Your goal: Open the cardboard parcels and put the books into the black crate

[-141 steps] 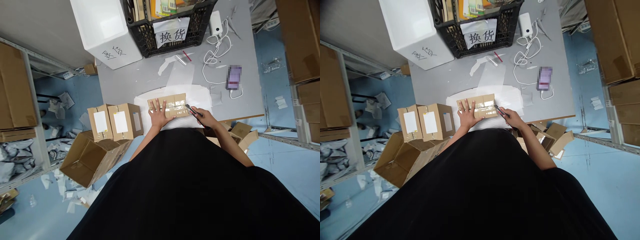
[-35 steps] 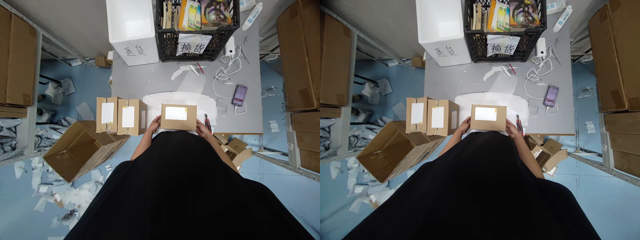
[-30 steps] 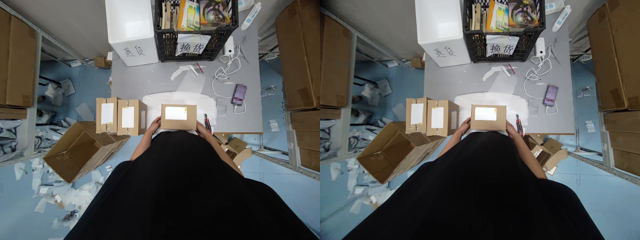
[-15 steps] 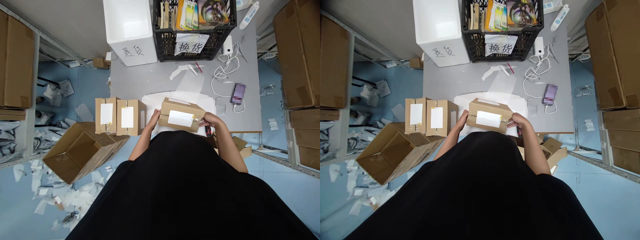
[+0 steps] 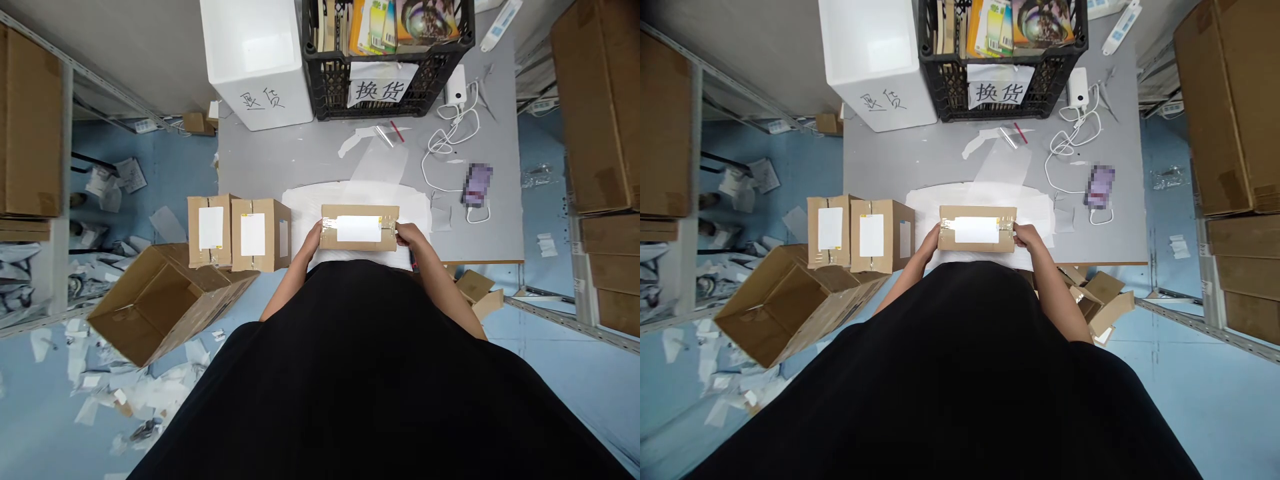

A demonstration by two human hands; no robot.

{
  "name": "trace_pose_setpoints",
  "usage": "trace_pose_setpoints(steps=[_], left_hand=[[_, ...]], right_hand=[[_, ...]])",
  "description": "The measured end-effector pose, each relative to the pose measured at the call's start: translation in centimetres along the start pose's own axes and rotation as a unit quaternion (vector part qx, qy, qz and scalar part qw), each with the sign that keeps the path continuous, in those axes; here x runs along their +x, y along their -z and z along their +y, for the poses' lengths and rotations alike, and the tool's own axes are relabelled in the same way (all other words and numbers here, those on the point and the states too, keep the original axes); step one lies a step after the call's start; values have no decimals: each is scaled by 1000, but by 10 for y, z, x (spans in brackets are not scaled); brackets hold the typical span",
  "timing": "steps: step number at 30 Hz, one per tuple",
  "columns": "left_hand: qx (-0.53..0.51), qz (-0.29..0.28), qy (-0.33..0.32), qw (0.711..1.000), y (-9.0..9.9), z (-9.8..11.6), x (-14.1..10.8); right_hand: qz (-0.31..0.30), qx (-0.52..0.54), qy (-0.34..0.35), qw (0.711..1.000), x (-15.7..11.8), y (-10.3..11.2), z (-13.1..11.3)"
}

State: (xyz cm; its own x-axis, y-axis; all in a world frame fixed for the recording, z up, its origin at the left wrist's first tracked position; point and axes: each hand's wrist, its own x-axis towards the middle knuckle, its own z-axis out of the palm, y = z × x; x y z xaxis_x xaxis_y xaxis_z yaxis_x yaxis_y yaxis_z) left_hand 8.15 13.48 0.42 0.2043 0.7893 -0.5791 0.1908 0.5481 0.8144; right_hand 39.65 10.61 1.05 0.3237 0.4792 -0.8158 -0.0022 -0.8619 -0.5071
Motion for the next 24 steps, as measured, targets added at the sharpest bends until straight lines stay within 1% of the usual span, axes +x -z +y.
trace_pose_setpoints(steps=[2,4,5,7,9,11,13,15,19,24], left_hand=[[-3,-9,5,1000,0,-2,3],[-6,-9,11,1000,1,-3,5],[-9,-6,14,1000,2,-4,5],[-17,1,22,1000,4,-7,5],[-21,8,29,999,5,-10,4],[-13,13,31,999,6,-12,2],[0,19,30,999,8,-13,2],[7,23,29,999,9,-13,2],[5,23,16,1000,11,-12,3],[-3,25,-15,1000,16,-13,4]], right_hand=[[6,-2,-2,1000,4,2,11],[40,-30,17,999,8,6,26],[73,-61,31,995,9,9,35],[158,-147,45,975,10,14,55],[232,-211,27,949,9,18,75],[267,-240,5,933,7,19,93],[273,-262,10,926,6,18,105],[277,-280,23,919,7,17,111],[283,-307,35,908,15,17,111],[258,-339,74,902,17,19,113]])
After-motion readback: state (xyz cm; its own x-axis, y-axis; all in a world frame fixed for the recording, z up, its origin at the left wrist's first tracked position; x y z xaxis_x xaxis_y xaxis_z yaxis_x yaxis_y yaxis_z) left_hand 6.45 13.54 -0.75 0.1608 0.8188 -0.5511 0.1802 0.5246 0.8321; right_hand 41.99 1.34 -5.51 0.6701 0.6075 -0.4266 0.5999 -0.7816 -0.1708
